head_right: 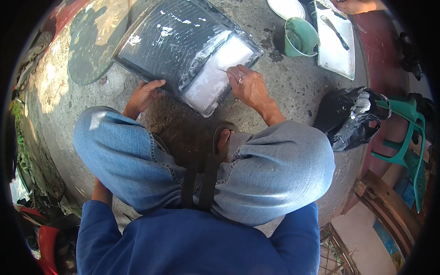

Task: The person uses a brush to apply a white substance to a rectangular mesh screen held on their lap. They dip the brush into a container of white liquid and continue coating the surface of the screen.

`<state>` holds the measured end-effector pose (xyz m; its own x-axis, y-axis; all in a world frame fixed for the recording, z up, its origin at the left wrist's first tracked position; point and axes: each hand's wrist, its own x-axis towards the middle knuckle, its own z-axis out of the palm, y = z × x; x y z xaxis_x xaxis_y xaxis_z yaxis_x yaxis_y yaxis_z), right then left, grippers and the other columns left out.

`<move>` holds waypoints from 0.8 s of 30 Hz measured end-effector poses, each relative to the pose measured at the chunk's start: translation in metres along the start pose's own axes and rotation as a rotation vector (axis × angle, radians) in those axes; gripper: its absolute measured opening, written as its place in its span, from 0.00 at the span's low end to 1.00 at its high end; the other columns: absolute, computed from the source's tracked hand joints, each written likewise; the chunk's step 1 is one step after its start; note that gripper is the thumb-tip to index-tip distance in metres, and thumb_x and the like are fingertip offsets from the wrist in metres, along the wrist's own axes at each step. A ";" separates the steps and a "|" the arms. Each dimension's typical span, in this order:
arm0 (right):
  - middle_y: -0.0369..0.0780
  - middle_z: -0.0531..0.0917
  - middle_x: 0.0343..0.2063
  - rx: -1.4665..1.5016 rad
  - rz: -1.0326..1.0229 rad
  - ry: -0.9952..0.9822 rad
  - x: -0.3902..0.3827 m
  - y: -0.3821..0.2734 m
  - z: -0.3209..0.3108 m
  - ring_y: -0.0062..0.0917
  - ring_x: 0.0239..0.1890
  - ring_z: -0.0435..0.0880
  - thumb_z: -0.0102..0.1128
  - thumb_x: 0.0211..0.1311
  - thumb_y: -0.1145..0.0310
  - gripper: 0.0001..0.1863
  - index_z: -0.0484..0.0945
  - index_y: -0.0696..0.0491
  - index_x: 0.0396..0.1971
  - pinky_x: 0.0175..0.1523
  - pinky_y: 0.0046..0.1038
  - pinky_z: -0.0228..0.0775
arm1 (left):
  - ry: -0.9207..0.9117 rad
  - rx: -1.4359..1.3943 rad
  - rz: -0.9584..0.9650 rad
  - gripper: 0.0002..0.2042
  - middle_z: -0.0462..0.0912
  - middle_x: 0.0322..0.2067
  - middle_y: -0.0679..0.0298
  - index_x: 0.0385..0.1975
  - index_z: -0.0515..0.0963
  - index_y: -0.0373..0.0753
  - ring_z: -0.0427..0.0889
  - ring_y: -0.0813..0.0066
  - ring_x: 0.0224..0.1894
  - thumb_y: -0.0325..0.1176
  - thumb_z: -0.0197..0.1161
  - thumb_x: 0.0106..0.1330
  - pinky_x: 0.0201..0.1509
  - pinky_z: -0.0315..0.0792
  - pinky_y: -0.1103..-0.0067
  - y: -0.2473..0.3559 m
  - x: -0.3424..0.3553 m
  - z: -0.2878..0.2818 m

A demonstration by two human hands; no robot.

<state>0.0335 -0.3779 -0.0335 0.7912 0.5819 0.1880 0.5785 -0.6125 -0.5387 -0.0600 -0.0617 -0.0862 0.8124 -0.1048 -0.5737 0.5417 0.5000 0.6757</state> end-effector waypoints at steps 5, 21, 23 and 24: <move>0.44 0.80 0.29 -0.010 0.011 0.153 0.021 0.024 -0.016 0.40 0.29 0.80 0.54 0.56 0.72 0.06 0.78 0.55 0.32 0.33 0.34 0.73 | -0.054 0.001 0.011 0.09 0.79 0.40 0.65 0.41 0.75 0.36 0.78 0.72 0.44 0.28 0.58 0.61 0.48 0.70 0.71 0.001 -0.001 0.008; 0.38 0.78 0.20 0.369 0.545 -0.077 -0.024 0.035 -0.002 0.16 0.23 0.76 0.56 0.58 0.67 0.11 0.78 0.59 0.35 0.29 0.21 0.71 | -0.003 0.015 0.018 0.17 0.77 0.43 0.60 0.47 0.67 0.38 0.78 0.67 0.45 0.27 0.61 0.59 0.46 0.74 0.66 0.001 0.001 0.012; 0.37 0.78 0.19 0.404 0.512 -0.102 -0.034 0.031 0.008 0.17 0.22 0.76 0.56 0.58 0.66 0.12 0.78 0.59 0.35 0.28 0.19 0.71 | -0.005 0.023 0.031 0.18 0.77 0.43 0.60 0.47 0.67 0.38 0.77 0.67 0.45 0.28 0.62 0.58 0.46 0.74 0.66 0.000 0.004 0.017; 0.37 0.78 0.20 0.445 0.526 -0.178 -0.036 0.022 0.018 0.17 0.22 0.76 0.56 0.58 0.66 0.12 0.78 0.59 0.35 0.28 0.19 0.70 | 0.025 0.030 0.035 0.18 0.77 0.43 0.60 0.48 0.67 0.38 0.77 0.67 0.45 0.28 0.62 0.58 0.46 0.75 0.67 0.000 -0.001 0.011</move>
<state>0.0148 -0.4030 -0.0669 0.8772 0.3708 -0.3051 -0.0367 -0.5818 -0.8125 -0.0587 -0.0716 -0.0806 0.8253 -0.0663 -0.5608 0.5200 0.4765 0.7089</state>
